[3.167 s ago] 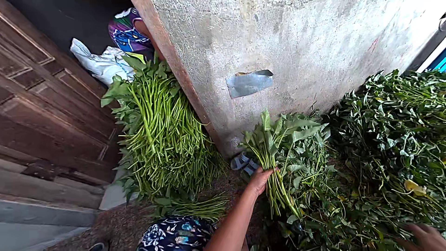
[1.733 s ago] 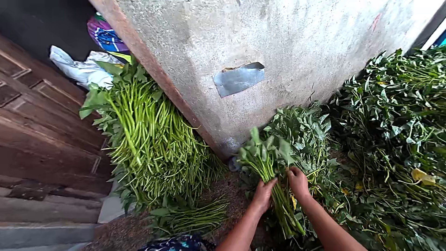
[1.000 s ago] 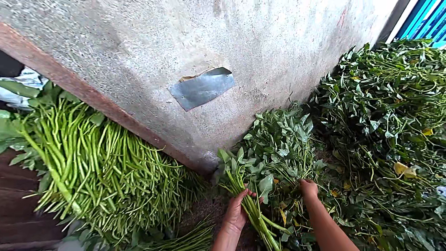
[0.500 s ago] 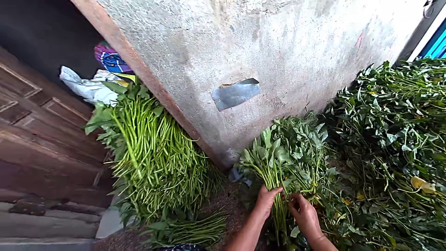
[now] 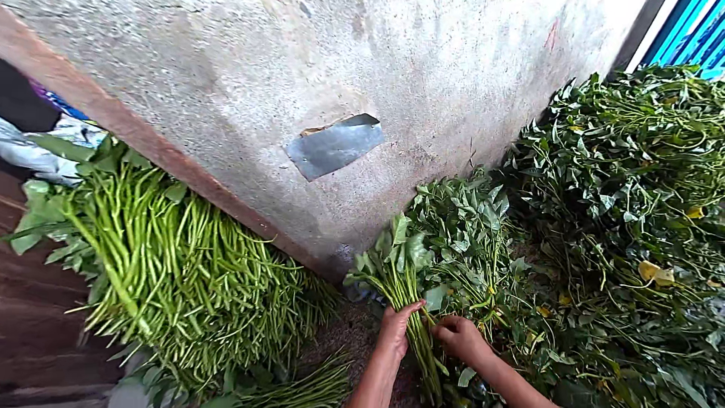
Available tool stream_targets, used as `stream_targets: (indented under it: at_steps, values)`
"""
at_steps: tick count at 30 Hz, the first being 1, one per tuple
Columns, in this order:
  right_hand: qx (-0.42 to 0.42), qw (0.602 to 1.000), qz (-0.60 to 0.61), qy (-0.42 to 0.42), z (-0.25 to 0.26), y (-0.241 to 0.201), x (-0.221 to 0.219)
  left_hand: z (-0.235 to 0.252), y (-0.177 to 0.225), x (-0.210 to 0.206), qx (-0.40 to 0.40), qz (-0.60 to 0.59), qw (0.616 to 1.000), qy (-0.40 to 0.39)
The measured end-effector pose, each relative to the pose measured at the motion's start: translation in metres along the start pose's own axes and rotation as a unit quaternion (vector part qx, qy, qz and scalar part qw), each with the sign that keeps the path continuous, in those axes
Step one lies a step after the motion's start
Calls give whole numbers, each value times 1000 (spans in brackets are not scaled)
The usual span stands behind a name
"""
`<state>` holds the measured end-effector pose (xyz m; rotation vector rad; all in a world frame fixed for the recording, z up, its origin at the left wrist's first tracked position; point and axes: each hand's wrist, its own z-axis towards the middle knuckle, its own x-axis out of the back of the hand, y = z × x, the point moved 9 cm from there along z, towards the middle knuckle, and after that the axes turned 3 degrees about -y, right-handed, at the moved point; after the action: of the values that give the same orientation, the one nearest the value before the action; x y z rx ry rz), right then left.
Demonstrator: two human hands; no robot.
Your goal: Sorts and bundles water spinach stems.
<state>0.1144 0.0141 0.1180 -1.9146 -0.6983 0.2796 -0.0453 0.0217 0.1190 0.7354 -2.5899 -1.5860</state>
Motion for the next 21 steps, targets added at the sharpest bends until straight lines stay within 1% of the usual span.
stream_targets:
  at_steps: [1,2,3,4,5,6,7,9,10,11,13,15,17,18,21]
  values:
    - [7,997,-78,-1,1,-4,3,3,0,3,-5,-17,1000,21]
    - [-3,989,-144,-21,1,-7,8,6,2,7,-10,-35,999,40]
    - [-34,980,-187,-61,-1,-6,15,11,4,13,-14,-57,997,55]
    - [-79,970,-202,-109,-5,2,26,15,5,21,-14,-83,994,65]
    - [-134,963,-187,-144,-8,14,46,19,6,27,-9,-110,992,69]
    - [-178,962,-157,-134,-6,25,76,22,7,30,0,-134,989,65]
    - [-198,966,-143,-80,5,37,112,22,3,31,16,-154,986,56]
    - [-180,968,-145,96,46,60,184,18,-14,23,63,-173,982,36]
    - [-172,960,-146,169,65,71,208,16,-24,17,83,-177,981,23]
    - [-172,950,-147,215,83,84,222,15,-33,12,97,-181,979,11]
    - [-187,937,-146,255,109,103,232,14,-37,5,102,-180,978,7]
    - [-200,930,-139,275,118,110,228,16,-28,7,80,-177,981,18]
    - [-192,926,-130,299,109,105,232,19,-21,11,62,-190,980,17]
    - [-184,922,-140,311,99,97,236,20,-19,12,55,-203,978,3]
    - [-120,909,-161,366,57,60,257,12,-20,6,61,-253,965,-32]
